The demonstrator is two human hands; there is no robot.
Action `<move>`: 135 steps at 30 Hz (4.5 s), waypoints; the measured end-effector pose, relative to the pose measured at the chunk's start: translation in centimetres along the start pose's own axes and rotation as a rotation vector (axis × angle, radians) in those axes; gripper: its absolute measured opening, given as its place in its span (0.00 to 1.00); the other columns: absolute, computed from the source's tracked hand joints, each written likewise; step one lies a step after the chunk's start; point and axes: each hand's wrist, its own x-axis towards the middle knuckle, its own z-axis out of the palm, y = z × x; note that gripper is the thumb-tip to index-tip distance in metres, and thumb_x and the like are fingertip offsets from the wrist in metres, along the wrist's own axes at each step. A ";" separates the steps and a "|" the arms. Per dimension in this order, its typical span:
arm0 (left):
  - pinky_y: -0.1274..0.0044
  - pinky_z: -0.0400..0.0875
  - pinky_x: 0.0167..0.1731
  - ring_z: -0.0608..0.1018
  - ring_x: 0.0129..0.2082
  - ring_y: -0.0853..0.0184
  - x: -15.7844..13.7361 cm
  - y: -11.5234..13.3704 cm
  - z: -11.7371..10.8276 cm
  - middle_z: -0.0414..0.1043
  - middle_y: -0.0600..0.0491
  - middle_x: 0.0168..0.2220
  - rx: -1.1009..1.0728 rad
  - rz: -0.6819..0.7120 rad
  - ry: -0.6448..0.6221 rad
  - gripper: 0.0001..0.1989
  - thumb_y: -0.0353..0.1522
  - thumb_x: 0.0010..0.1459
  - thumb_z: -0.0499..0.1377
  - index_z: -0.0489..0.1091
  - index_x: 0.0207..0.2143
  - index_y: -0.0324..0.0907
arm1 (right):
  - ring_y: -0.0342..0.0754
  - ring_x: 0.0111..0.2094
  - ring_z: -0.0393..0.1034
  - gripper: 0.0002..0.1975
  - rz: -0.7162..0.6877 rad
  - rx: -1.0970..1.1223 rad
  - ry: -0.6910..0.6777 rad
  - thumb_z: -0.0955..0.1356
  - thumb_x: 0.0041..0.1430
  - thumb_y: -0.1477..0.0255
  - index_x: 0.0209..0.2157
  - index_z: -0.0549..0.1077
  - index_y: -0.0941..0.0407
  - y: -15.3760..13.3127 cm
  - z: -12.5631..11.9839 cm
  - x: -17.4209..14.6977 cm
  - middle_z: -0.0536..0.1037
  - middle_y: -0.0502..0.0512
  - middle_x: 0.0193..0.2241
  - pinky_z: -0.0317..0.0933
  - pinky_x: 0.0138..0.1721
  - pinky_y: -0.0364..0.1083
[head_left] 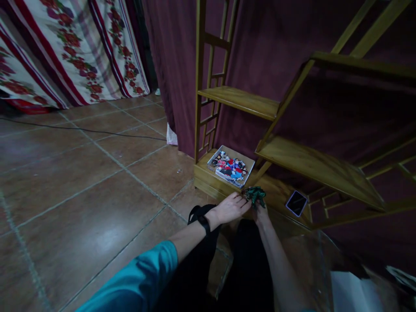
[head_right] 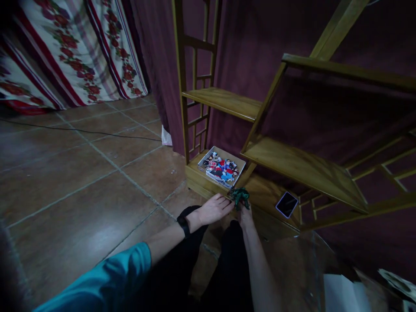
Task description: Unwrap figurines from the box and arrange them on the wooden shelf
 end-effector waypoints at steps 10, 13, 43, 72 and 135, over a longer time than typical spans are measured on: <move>0.72 0.60 0.41 0.70 0.37 0.66 -0.6 -1.3 1.3 0.69 0.46 0.35 -0.019 0.019 0.004 0.16 0.24 0.59 0.45 0.59 0.50 0.36 | 0.51 0.41 0.69 0.23 0.027 -0.080 0.005 0.71 0.37 0.70 0.41 0.71 0.53 0.0 0.4 0.8 0.75 0.54 0.40 0.60 0.43 0.51; 0.73 0.61 0.40 0.70 0.37 0.66 -0.7 -1.6 1.9 0.69 0.46 0.35 -0.059 -0.008 0.007 0.16 0.26 0.60 0.45 0.60 0.50 0.38 | 0.50 0.39 0.69 0.21 0.012 -0.085 0.028 0.71 0.38 0.70 0.39 0.72 0.53 0.4 0.2 1.0 0.76 0.54 0.37 0.61 0.41 0.50; 0.80 0.67 0.32 0.74 0.28 0.69 -0.3 -3.3 5.2 0.74 0.54 0.29 -0.969 -0.681 0.172 0.24 0.32 0.49 0.57 0.65 0.50 0.42 | 0.49 0.38 0.69 0.20 -0.140 -0.297 0.113 0.71 0.37 0.70 0.37 0.71 0.55 1.4 0.1 2.3 0.76 0.52 0.35 0.61 0.43 0.49; 0.80 0.64 0.28 0.75 0.27 0.70 -0.1 -5.6 6.4 0.75 0.48 0.30 -1.694 -1.022 0.206 0.27 0.35 0.40 0.66 0.69 0.46 0.37 | 0.50 0.43 0.68 0.22 -0.045 -0.302 -0.031 0.70 0.41 0.67 0.42 0.69 0.53 2.1 0.2 2.2 0.74 0.55 0.41 0.60 0.47 0.51; 0.78 0.66 0.33 0.74 0.26 0.72 -0.2 -5.8 6.3 0.75 0.49 0.32 -1.804 -1.140 0.416 0.20 0.31 0.37 0.68 0.73 0.37 0.37 | 0.51 0.43 0.69 0.27 -0.011 -0.251 -0.098 0.70 0.43 0.66 0.48 0.67 0.51 -0.5 2.0 0.5 0.75 0.53 0.43 0.60 0.48 0.52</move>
